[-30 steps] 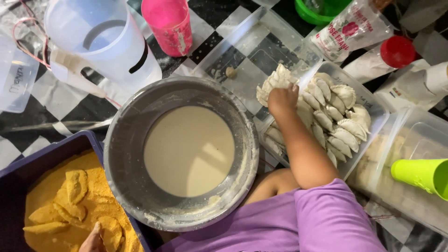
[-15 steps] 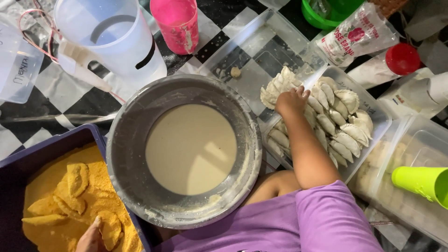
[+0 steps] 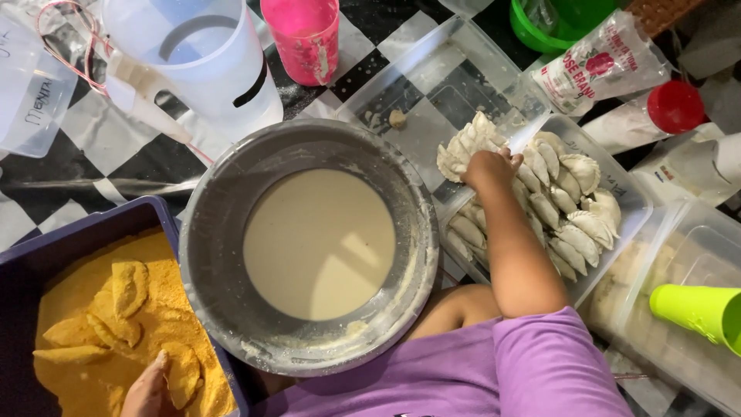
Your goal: A person is manually coating dumplings by dipping them in a liquid batter and then into a tray of yellow breading powder.
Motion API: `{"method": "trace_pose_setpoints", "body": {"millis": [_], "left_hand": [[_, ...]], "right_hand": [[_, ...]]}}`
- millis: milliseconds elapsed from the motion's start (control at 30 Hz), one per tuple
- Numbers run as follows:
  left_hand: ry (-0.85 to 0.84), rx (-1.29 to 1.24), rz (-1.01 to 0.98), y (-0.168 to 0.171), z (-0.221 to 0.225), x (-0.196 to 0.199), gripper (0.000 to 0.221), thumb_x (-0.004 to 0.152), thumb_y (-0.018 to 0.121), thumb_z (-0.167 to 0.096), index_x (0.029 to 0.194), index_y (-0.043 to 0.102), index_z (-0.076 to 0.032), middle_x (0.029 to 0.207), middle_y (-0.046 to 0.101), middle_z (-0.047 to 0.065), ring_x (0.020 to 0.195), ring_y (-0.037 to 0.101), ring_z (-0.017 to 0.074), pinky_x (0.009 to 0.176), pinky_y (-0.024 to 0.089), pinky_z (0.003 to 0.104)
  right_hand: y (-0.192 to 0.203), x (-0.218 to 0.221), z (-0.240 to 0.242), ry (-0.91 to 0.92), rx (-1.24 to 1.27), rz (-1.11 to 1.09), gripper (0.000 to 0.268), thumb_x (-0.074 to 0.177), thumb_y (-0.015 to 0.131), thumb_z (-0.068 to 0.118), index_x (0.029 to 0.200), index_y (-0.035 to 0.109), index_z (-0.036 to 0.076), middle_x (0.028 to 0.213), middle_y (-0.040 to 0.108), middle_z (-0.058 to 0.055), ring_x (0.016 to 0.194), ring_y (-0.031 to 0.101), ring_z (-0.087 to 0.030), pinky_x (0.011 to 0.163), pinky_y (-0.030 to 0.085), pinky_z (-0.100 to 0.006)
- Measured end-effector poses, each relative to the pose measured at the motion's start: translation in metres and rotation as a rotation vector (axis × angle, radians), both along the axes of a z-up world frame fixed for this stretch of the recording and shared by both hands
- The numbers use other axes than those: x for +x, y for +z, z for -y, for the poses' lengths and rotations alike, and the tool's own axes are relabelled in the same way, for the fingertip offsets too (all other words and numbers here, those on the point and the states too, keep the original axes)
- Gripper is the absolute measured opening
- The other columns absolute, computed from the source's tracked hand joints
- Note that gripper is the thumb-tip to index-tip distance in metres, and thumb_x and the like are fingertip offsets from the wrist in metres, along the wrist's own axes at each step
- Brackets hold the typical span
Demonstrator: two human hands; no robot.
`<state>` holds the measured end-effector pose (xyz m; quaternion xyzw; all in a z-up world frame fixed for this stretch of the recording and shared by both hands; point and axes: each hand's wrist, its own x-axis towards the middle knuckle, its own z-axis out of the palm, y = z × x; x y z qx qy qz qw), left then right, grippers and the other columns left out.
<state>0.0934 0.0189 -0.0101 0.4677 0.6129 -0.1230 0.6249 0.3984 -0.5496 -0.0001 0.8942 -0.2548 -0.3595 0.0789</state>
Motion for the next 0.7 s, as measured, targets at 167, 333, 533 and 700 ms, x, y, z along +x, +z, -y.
{"method": "trace_pose_setpoints", "body": {"millis": [167, 333, 533, 700], "left_hand": [[0.006, 0.043, 0.002, -0.024, -0.014, -0.007, 0.036, 0.106, 0.062, -0.034, 0.135, 0.063, -0.012, 0.123, 0.068, 0.011, 0.102, 0.067, 0.0295, 0.084, 0.057, 0.047], [-0.134, 0.13, 0.224, -0.132, -0.083, -0.048, 0.044, 0.104, 0.043, 0.003, 0.147, 0.041, 0.007, 0.156, 0.045, 0.014, 0.146, 0.042, 0.0227, 0.123, 0.031, 0.035], [-0.025, -0.012, 0.052, -0.018, -0.011, -0.009, 0.027, 0.11, 0.058, -0.038, 0.123, 0.06, -0.014, 0.116, 0.067, 0.012, 0.097, 0.066, 0.0315, 0.077, 0.056, 0.051], [-0.03, 0.025, -0.001, 0.002, 0.001, -0.002, 0.035, 0.11, 0.055, -0.036, 0.137, 0.058, -0.013, 0.131, 0.062, 0.012, 0.11, 0.062, 0.0335, 0.085, 0.053, 0.053]], "right_hand": [[-0.022, 0.0, 0.009, -0.012, 0.062, 0.124, 0.042, 0.092, 0.075, 0.049, 0.115, 0.067, 0.015, 0.099, 0.078, -0.007, 0.123, 0.061, -0.031, 0.114, 0.02, -0.05], [-0.048, 0.003, 0.016, -0.056, 0.152, 0.318, 0.077, 0.088, 0.08, 0.045, 0.147, 0.044, 0.01, 0.135, 0.068, -0.007, 0.129, 0.06, -0.031, 0.115, 0.024, -0.05], [-0.026, -0.006, -0.002, 0.02, 0.124, 0.305, 0.012, 0.094, 0.074, 0.025, 0.099, 0.07, 0.015, 0.093, 0.076, -0.008, 0.102, 0.067, -0.033, 0.105, 0.029, -0.046], [-0.064, 0.002, 0.015, -0.008, 0.289, 0.41, 0.027, 0.091, 0.075, 0.01, 0.118, 0.07, 0.01, 0.124, 0.062, -0.018, 0.106, 0.067, -0.033, 0.087, 0.055, -0.044]]}}
